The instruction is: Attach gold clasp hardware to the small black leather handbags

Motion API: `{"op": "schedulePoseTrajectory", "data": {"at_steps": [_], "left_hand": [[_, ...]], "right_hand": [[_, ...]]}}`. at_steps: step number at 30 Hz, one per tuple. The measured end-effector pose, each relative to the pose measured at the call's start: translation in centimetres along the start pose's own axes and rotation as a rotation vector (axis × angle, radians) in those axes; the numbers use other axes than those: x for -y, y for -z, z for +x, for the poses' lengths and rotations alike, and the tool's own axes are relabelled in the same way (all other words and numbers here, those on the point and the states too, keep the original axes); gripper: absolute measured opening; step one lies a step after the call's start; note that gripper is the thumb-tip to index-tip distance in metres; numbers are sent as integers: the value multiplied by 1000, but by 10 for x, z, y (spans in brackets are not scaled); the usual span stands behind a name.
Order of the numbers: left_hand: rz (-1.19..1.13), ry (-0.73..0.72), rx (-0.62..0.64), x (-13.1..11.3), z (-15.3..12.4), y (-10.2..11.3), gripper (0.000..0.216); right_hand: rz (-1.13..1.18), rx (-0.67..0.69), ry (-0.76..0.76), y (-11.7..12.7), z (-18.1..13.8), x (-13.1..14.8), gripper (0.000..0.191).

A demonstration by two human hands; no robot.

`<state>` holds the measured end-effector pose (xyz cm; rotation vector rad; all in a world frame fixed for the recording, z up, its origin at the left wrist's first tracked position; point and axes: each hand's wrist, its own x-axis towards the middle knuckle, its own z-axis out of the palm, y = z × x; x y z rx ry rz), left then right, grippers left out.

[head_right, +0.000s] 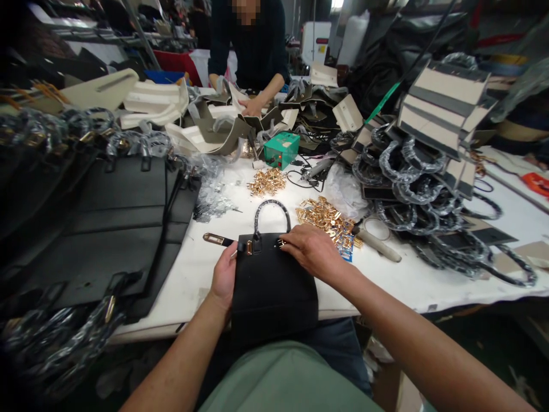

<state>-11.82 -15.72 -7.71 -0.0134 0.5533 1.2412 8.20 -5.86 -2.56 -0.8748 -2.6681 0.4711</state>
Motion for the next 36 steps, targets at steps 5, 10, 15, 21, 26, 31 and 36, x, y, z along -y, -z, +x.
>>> {"op": "schedulePoseTrajectory", "data": {"at_steps": [5,10,15,21,26,31,36], "left_hand": [[18,-7,-13,1,2,3,54],[20,-1,27,2,3,4,53],[10,-23,15,4,3,6,52],[24,-19,-26,4,4,8,50],[35,-24,-36,4,7,10,52],[21,7,-44,3,7,8,49],[4,29,-38,3,7,8,50]], "right_hand": [[-52,16,38,-1,3,0,28],[-140,40,35,-2,6,4,27],[-211,80,29,-6,8,11,25],[-83,58,-17,-13,11,1,22],[41,66,0,-11,11,-11,19],[-6,114,23,-7,11,-8,18],[16,94,-35,-8,13,-6,20]]}}
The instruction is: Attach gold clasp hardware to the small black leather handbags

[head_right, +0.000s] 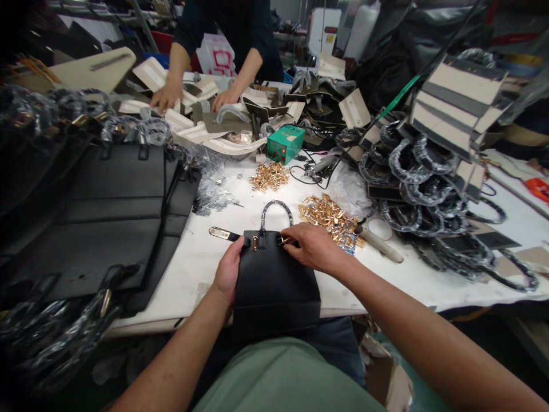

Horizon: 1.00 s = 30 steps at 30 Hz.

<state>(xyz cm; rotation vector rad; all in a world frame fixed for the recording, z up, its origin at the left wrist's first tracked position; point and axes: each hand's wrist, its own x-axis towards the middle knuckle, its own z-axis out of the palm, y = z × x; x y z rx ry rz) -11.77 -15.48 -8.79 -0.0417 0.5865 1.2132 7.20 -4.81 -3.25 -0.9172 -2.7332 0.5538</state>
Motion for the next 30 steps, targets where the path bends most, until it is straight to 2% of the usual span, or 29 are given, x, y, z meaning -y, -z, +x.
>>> {"op": "schedulePoseTrajectory", "data": {"at_steps": [4,10,17,21,24,30], "left_hand": [[-10,11,-2,2,0,1,50],[-17,-10,-3,3,-1,-1,47],[-25,-47,-6,4,-2,-3,46],[-37,9,39,5,-3,-1,47],[-41,44,65,5,-4,0,50],[-42,28,47,5,-5,-3,49]], "right_hand": [[5,3,-47,-3,1,-1,14],[-173,42,-83,-2,5,8,13],[-188,166,11,1,9,4,11],[-157,142,47,1,3,3,14],[-151,102,19,0,0,6,15],[-130,44,-11,-5,2,6,14]]}}
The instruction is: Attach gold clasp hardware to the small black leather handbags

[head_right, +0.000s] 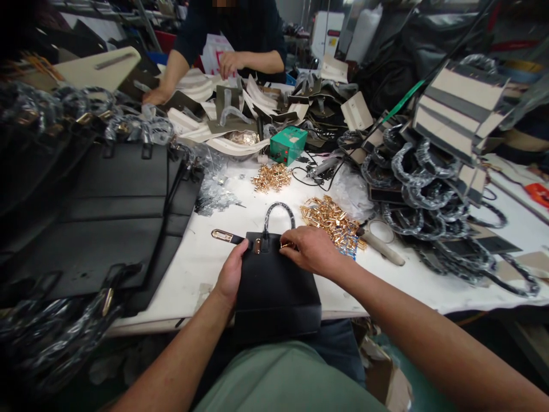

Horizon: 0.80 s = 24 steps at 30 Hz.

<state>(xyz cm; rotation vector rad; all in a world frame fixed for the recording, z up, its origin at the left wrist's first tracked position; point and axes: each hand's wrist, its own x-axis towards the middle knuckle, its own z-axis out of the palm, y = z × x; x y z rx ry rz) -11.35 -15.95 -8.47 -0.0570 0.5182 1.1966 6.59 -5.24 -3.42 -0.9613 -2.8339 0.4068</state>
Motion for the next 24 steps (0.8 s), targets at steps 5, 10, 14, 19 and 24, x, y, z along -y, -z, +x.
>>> {"op": "schedulePoseTrajectory", "data": {"at_steps": [5,10,14,19,24], "left_hand": [[1,-19,-13,0,1,-1,49],[3,3,-9,-1,1,-3,51],[7,-10,-3,-1,0,-4,51],[-5,-33,-21,0,0,-2,51],[-10,-17,-23,-2,0,0,51]], "right_hand": [[60,-38,49,-5,3,-2,11],[173,-66,-157,-10,6,5,6],[184,-69,-103,-8,2,7,8],[190,-116,-78,-8,-4,6,13],[182,-149,-45,-16,0,6,9]]}}
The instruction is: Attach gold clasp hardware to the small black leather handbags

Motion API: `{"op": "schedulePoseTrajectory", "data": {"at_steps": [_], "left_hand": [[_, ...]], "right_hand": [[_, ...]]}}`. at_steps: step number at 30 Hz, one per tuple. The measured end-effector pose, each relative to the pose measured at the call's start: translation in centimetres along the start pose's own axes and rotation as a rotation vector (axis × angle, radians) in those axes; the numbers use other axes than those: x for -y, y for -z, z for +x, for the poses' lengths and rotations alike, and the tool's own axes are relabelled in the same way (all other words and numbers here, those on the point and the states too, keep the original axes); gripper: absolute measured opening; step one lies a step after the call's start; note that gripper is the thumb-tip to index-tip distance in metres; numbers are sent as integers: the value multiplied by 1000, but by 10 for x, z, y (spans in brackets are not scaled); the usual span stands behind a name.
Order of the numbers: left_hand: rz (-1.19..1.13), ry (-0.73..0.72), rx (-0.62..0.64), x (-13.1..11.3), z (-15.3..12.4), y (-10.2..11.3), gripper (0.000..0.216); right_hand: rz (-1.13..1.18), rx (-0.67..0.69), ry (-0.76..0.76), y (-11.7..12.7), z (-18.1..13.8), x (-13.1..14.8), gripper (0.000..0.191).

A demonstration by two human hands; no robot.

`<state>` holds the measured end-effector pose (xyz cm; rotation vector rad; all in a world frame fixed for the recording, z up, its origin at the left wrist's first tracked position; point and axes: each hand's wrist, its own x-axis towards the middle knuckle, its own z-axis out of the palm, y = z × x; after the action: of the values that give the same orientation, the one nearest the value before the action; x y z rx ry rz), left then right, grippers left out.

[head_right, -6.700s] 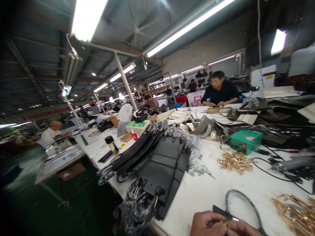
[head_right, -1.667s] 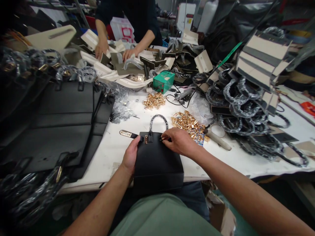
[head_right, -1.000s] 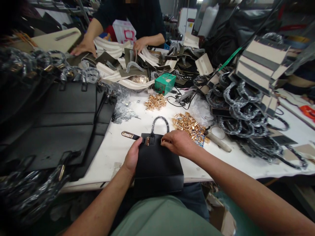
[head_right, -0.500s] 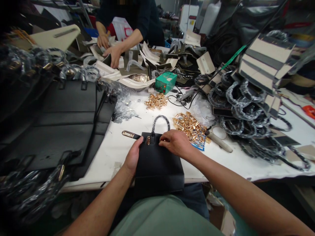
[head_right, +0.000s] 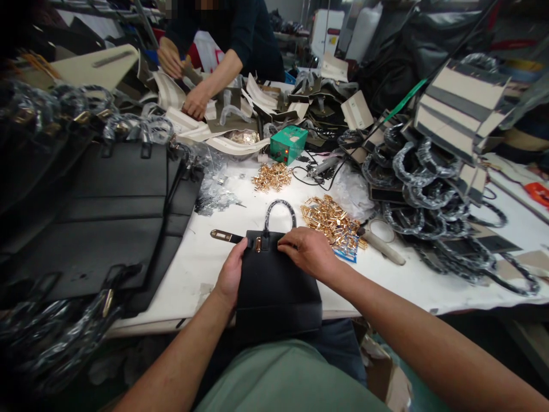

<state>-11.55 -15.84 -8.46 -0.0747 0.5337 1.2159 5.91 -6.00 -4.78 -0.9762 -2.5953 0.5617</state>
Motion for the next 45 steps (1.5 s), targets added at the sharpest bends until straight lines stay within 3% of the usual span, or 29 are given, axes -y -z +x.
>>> {"op": "schedulePoseTrajectory", "data": {"at_steps": [5,13,20,26,31,34,38,42,45], "left_hand": [[18,-24,5,-1,1,1,49],[22,-48,30,2,-1,-3,52],[-1,-85,-53,0,-4,-9,51],[-3,-125,-117,-4,1,-10,45],[30,-147,-153,-4,-1,-26,46],[47,-167,-133,-3,-6,-33,47],[56,-154,-86,-4,-12,-26,47],[97,-120,-14,-4,-18,-18,47],[120,-127,38,-1,-25,-19,49]], "right_hand": [[-95,4,-19,-5,4,1,7],[131,47,-10,6,3,-3,9],[103,-72,52,5,1,-10,7],[45,-40,8,-4,4,-7,7],[11,-28,-27,0,8,0,7],[17,-87,35,9,0,2,14],[-49,-274,55,32,-26,5,36],[-66,-376,2,49,-53,6,32],[-1,-410,-15,49,-65,3,31]]}}
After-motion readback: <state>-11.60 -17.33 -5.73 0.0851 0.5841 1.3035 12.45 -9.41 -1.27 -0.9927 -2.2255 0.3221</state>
